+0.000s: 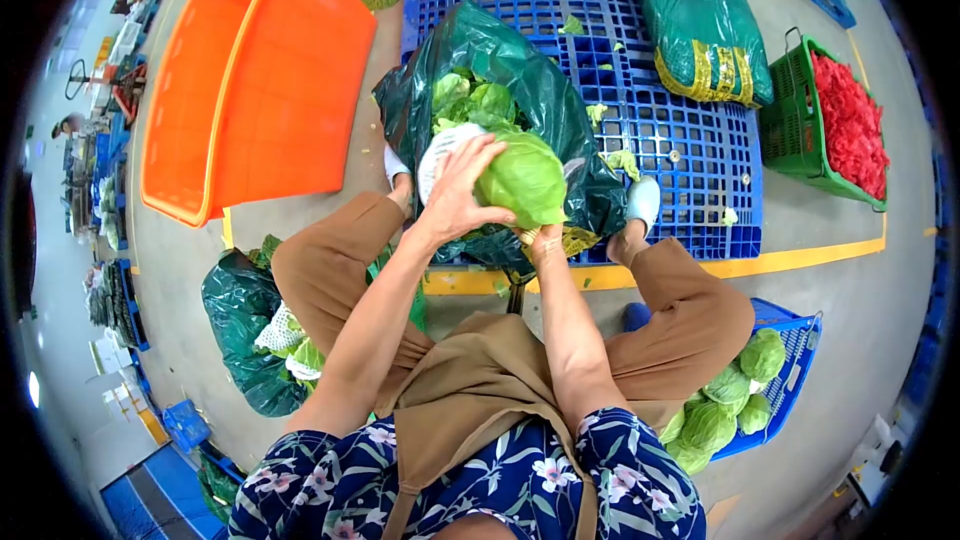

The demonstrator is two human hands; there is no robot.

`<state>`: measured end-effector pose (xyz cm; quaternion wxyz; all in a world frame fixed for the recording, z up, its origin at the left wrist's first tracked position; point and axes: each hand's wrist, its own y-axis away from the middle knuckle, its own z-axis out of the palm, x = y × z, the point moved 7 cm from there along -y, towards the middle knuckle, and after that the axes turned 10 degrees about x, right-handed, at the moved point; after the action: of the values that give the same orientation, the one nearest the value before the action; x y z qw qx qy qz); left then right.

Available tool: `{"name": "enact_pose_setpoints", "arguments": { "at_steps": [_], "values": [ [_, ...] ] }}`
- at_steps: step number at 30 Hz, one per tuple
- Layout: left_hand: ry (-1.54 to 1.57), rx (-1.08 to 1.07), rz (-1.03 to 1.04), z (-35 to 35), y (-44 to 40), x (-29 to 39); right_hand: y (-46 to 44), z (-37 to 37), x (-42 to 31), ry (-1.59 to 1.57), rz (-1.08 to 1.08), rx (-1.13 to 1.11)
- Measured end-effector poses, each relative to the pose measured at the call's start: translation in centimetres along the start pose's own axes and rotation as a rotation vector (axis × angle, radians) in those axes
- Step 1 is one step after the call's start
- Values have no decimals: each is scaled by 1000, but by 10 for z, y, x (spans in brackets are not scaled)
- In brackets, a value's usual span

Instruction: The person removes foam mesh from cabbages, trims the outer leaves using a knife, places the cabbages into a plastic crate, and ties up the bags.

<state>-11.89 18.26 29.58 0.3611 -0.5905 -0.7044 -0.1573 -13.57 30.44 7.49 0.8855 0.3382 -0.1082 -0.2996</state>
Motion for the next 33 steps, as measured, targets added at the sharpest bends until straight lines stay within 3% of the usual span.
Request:
{"name": "enact_pose_setpoints", "arguments": {
  "at_steps": [2, 6, 10, 11, 13, 15, 18, 20, 22, 24, 27, 29, 31, 33],
  "values": [
    [77, 57, -109, 3, 17, -29, 7, 18, -4, 29, -19, -78],
    [184, -122, -425, 27, 51, -83, 7, 33, -31, 105, -49, -116],
    [942, 30, -509, 43, 19, -47, 0, 25, -52, 217, -112, -41],
    [1127, -28, -568, 50, 17, -41, 2, 27, -53, 265, -133, -37],
    [1370, 32, -664, 52, 19, -49, 19, 59, -55, 450, -195, -96],
    [1568, 38, -694, 59, 24, -61, 29, 93, -57, 651, -353, -179],
    [1746, 215, -672, 53, 39, -74, 61, 145, -51, 977, -593, -219],
    [1700, 294, -750, 49, 52, -90, 79, 173, -52, 1190, -804, -231],
    [1688, 343, -800, 48, 65, -102, 83, 192, -37, 1110, -690, -310],
    [1738, 356, -830, 55, 75, -107, 74, 197, -34, 1114, -698, -193],
    [1896, 391, -916, 65, 93, -100, 49, 189, -45, 767, -561, -59],
    [2029, 398, -959, 69, 97, -87, 23, 159, -43, 833, -434, 29],
    [2225, 291, -867, 75, 98, -87, 12, 128, -38, 1040, -253, 166],
    [2339, 217, -815, 79, 97, -86, 20, 100, -41, 1236, -241, 280]
  ]
}}
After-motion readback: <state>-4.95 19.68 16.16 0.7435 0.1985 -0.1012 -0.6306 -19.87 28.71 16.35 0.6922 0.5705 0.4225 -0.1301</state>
